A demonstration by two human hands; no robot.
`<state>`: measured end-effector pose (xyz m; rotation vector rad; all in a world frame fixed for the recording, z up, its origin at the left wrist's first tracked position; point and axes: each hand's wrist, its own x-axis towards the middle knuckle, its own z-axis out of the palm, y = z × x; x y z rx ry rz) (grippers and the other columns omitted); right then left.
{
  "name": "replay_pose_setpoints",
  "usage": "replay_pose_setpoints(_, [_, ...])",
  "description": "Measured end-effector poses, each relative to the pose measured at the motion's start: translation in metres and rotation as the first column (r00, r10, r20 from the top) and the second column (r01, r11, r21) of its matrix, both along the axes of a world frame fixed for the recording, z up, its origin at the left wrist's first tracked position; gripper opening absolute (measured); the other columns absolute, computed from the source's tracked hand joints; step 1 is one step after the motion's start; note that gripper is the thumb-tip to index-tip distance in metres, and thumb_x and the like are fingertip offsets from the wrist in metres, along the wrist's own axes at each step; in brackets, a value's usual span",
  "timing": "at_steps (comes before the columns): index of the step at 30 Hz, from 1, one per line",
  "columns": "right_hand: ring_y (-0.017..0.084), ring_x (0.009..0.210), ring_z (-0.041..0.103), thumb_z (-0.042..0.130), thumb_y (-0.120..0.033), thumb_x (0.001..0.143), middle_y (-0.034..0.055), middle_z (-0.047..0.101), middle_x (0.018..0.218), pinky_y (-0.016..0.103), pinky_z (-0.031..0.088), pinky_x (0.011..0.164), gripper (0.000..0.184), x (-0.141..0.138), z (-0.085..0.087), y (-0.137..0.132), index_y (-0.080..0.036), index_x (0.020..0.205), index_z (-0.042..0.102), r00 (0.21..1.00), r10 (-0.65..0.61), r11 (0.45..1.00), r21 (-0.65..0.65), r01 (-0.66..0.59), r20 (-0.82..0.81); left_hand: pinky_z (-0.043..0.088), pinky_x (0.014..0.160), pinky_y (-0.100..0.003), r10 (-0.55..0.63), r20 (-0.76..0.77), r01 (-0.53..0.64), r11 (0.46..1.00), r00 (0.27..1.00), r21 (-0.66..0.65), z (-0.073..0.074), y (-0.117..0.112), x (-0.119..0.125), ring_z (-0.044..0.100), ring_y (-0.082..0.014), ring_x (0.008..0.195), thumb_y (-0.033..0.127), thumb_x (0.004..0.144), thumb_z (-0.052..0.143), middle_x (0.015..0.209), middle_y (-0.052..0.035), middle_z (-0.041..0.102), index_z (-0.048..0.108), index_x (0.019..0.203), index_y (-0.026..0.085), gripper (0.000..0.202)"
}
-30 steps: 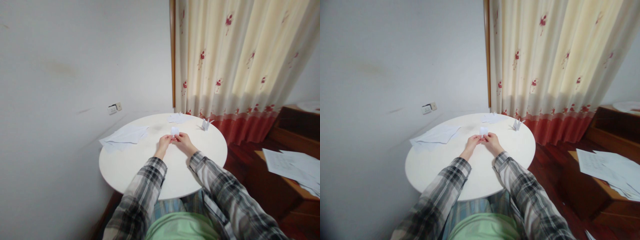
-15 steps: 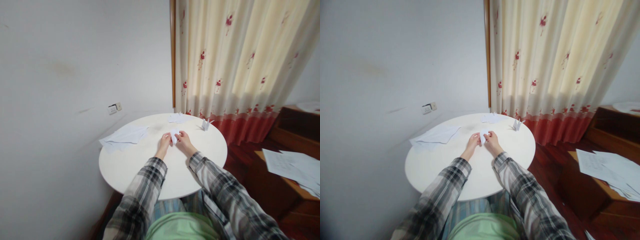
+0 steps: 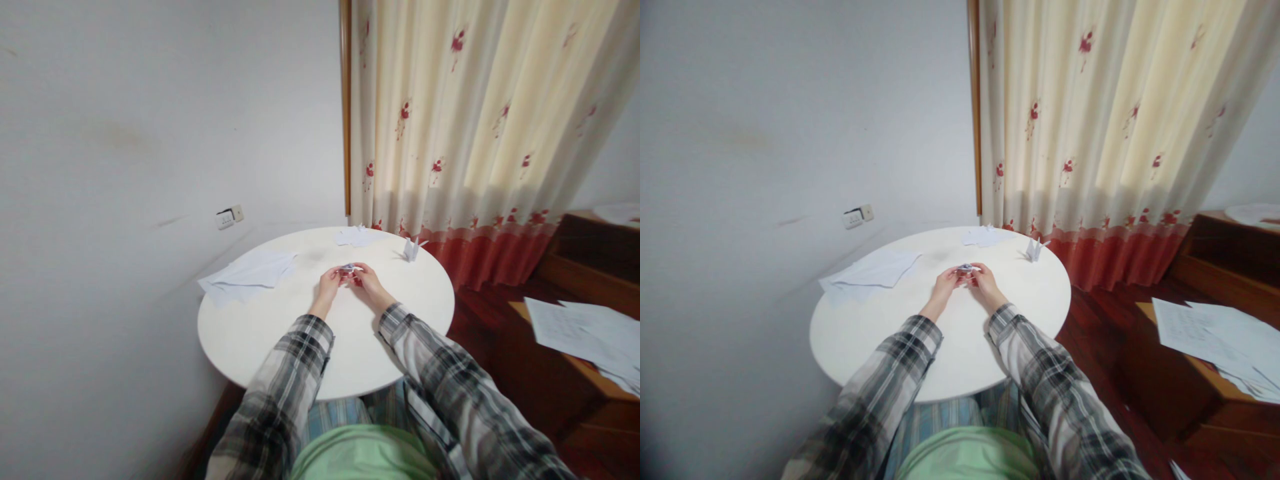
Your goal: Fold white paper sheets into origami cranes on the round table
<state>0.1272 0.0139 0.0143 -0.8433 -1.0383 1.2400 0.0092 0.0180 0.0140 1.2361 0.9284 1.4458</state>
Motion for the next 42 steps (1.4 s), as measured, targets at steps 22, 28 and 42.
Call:
replay_pose_setpoints(22, [0.009, 0.047, 0.050, 0.068, -0.052, 0.052, -0.0003, 0.056, 0.055, 0.023, 0.042, 0.050, 0.041, 0.0016, -0.0022, 0.0027, -0.016, 0.067, 0.056, 0.992, -0.021, 0.998, 0.066, 0.013, 0.124, 0.045, 0.058, -0.023, 0.000, -0.044, -0.002, 0.998, 0.999, -0.056, 0.0027, -0.0030, -0.0021, 0.059, -0.0111, 0.056, 0.032, 0.074, 0.058, 0.064, -0.0048, 0.066, 0.057, 0.077, 0.013, 0.019])
replay_pose_setpoints(28, [0.011, 0.048, 0.052, 0.065, -0.048, 0.059, -0.0001, 0.057, 0.053, 0.024, 0.046, 0.052, 0.032, 0.0020, -0.0011, 0.0031, -0.018, 0.062, 0.055, 0.989, -0.020, 0.996, 0.094, 0.006, 0.148, 0.047, 0.068, -0.026, 0.023, -0.048, -0.022, 1.000, 0.999, 0.017, 0.0015, -0.0018, -0.0042, 0.061, -0.0125, 0.063, 0.037, 0.072, 0.061, 0.069, -0.0060, 0.067, 0.059, 0.071, 0.013, 0.023])
replay_pose_setpoints(42, [0.011, 0.049, 0.053, 0.071, -0.041, 0.054, 0.0000, 0.060, 0.056, 0.024, 0.046, 0.052, 0.031, 0.0016, 0.0027, 0.0003, -0.017, 0.066, 0.057, 0.995, -0.052, 0.995, 0.092, 0.045, 0.083, 0.044, 0.057, -0.022, 0.013, -0.109, -0.014, 1.000, 0.994, -0.007, 0.0033, -0.0038, -0.0010, 0.061, -0.0133, 0.062, 0.033, 0.070, 0.060, 0.069, -0.0057, 0.068, 0.064, 0.078, 0.014, 0.021])
